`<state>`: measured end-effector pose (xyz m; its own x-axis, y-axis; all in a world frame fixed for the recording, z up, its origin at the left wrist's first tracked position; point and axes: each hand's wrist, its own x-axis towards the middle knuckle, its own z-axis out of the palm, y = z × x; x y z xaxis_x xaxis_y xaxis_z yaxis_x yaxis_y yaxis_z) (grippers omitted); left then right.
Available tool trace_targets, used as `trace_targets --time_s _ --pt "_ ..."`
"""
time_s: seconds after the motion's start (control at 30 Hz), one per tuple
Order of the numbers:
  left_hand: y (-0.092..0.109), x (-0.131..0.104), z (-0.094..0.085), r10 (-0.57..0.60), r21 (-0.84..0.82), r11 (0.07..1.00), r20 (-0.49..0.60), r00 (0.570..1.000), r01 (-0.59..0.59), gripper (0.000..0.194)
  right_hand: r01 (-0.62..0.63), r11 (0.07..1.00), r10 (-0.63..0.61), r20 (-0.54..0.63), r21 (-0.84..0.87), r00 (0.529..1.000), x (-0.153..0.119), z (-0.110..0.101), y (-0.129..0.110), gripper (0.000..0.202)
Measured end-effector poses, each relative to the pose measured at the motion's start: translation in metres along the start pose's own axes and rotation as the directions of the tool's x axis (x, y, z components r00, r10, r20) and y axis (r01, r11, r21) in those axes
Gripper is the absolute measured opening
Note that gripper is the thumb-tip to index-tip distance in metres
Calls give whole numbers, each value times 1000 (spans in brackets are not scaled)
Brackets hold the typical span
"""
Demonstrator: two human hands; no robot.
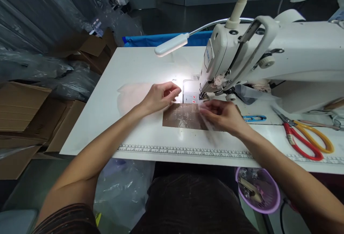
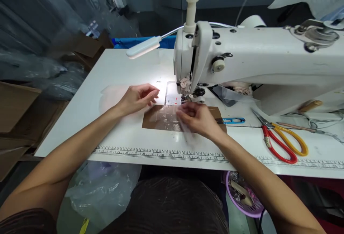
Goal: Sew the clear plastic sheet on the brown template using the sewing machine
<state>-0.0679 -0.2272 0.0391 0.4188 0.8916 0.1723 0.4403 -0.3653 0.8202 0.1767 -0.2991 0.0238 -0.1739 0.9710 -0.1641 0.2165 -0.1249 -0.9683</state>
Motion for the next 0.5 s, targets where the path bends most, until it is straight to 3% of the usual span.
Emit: trace_targets --time_s 0.07,0.13,0.23,0.33,0.4,0.43,0.5 --pt "4 -13 7 -90 -142 984 122 988 107 43 5 995 -21 164 96 986 5 13 -6 36" --pt "6 -21 12 -131 -178 969 207 969 169 51 71 993 -94 283 92 954 7 15 -8 37" --pt "7 -28 19 -130 -61 987 230 965 148 48 310 927 -261 232 -210 937 5 1 0 35" --pt "4 -30 28 -93 21 996 172 981 90 41 555 598 -486 289 -579 825 1 -16 15 32" --pt "1 -28 33 -61 39 998 82 995 57 36 629 371 -533 397 -683 747 0 -23 25 33" --pt "-1 -27 34 -29 72 997 13 1000 28 36 634 299 -538 423 -713 729 2 -24 29 33" --pt "-5 -23 33 106 215 974 -139 985 -74 38 625 238 -551 427 -743 717 7 -27 35 34"
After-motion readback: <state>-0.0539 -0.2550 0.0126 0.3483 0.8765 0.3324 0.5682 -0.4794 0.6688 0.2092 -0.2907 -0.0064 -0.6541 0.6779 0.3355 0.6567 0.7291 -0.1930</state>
